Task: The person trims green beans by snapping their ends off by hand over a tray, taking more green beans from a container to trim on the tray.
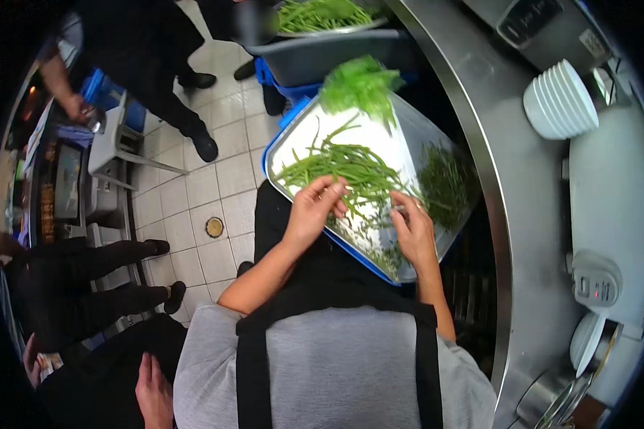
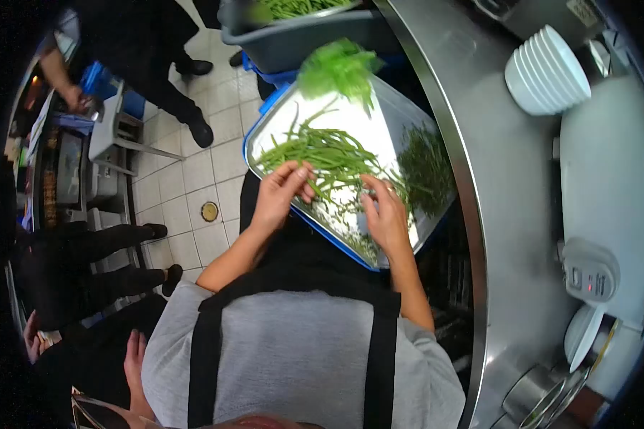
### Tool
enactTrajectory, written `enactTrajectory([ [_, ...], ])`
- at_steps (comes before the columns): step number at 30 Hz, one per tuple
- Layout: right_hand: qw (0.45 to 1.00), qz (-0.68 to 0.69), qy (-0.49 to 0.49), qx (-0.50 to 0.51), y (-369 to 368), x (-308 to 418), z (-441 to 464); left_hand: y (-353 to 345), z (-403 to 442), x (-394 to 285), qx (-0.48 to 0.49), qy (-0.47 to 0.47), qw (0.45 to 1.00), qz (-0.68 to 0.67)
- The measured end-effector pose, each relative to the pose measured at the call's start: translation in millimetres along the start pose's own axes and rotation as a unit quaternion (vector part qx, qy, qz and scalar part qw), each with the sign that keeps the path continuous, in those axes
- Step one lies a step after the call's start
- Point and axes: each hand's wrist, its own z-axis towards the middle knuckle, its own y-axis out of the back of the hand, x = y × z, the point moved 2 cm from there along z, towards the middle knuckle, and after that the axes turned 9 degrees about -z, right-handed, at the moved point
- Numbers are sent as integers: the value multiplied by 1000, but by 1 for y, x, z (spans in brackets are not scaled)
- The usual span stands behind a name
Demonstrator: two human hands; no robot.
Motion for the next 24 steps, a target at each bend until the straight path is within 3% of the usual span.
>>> enactTrajectory([
  [3, 996, 64, 20, 57, -10, 19, -3, -1, -1, 5, 10, -27, 1000, 7],
  [6, 996, -1, 73, 47, -24, 29, -4, -7, -4, 6, 19, -43, 998, 31],
  [9, 995, -42, 51, 70, -27, 23, -5, -2, -6, 7, -3, -53, 998, 15],
  [16, 997, 9, 37, 63, -27, 10, -16, 0, -11, 13, 8, -54, 998, -22],
  [20, 962, 227, -146, 32, -30, -20, -13, -17, -30, 2, 65, -85, 994, 22],
  [23, 974, 170, -145, -39, -25, -43, 10, -11, -27, -6, 42, -155, 986, 41],
  [24, 989, 91, -92, -76, -23, -42, 20, -6, -22, -8, 18, -169, 983, 73],
])
